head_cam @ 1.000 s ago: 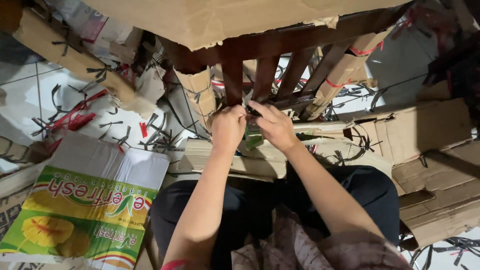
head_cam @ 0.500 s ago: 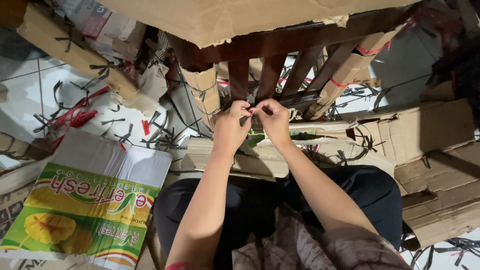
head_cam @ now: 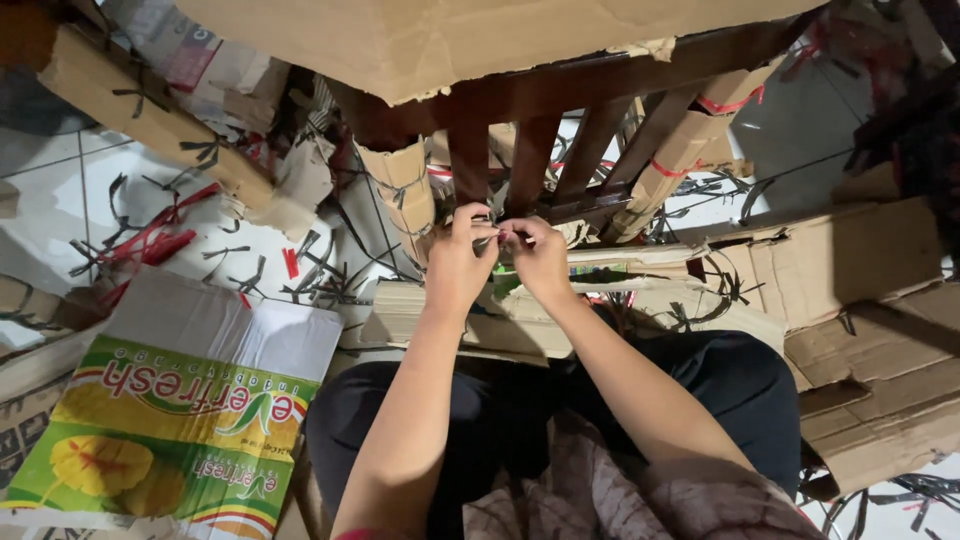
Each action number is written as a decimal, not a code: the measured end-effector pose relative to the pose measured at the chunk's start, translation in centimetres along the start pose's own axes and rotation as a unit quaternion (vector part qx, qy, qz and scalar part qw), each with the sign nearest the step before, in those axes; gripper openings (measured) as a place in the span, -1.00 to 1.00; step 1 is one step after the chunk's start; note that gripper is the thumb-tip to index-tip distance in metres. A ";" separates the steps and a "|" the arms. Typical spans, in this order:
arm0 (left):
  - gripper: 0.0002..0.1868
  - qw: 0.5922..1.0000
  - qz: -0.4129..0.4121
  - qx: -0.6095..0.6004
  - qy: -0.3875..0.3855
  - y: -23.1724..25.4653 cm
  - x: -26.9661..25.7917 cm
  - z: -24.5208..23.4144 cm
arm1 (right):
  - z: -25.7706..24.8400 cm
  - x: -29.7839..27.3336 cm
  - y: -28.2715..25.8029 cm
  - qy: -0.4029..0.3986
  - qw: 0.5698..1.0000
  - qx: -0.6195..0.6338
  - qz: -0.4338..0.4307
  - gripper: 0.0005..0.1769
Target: Attaching protective cardboard to the legs and frame of a wooden chair using scissors and ties for transport.
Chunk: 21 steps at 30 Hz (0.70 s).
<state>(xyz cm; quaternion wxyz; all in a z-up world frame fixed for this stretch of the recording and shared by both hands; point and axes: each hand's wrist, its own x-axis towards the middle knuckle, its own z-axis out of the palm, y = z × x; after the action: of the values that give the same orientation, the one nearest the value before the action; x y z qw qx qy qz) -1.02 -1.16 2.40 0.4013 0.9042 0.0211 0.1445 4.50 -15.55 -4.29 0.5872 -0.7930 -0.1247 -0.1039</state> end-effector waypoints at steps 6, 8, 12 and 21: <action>-0.61 0.984 0.104 0.067 0.130 -0.3 0.1 1.2 | 0.9 0.1 -0.1 0.013 1.000 -0.008 0.005 -0.89; -0.65 0.970 0.126 0.123 0.170 -1.3 0.6 1.8 | 1.1 -0.3 -0.6 0.007 1.000 -0.017 0.013 -0.90; -0.68 0.932 0.189 0.213 0.223 -1.6 1.5 2.2 | 1.2 -0.3 1.8 -0.033 0.998 -0.002 0.055 -0.89; -0.89 0.951 0.219 0.124 0.181 -3.1 1.6 2.4 | -0.2 1.7 1.0 -0.133 0.780 0.408 0.455 -0.89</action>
<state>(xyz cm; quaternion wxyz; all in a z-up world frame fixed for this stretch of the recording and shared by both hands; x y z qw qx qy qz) 1.45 -0.51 -0.99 0.2342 0.8878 -0.0874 0.3865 6.41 -15.92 -4.62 0.8121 -0.4497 0.1431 0.3431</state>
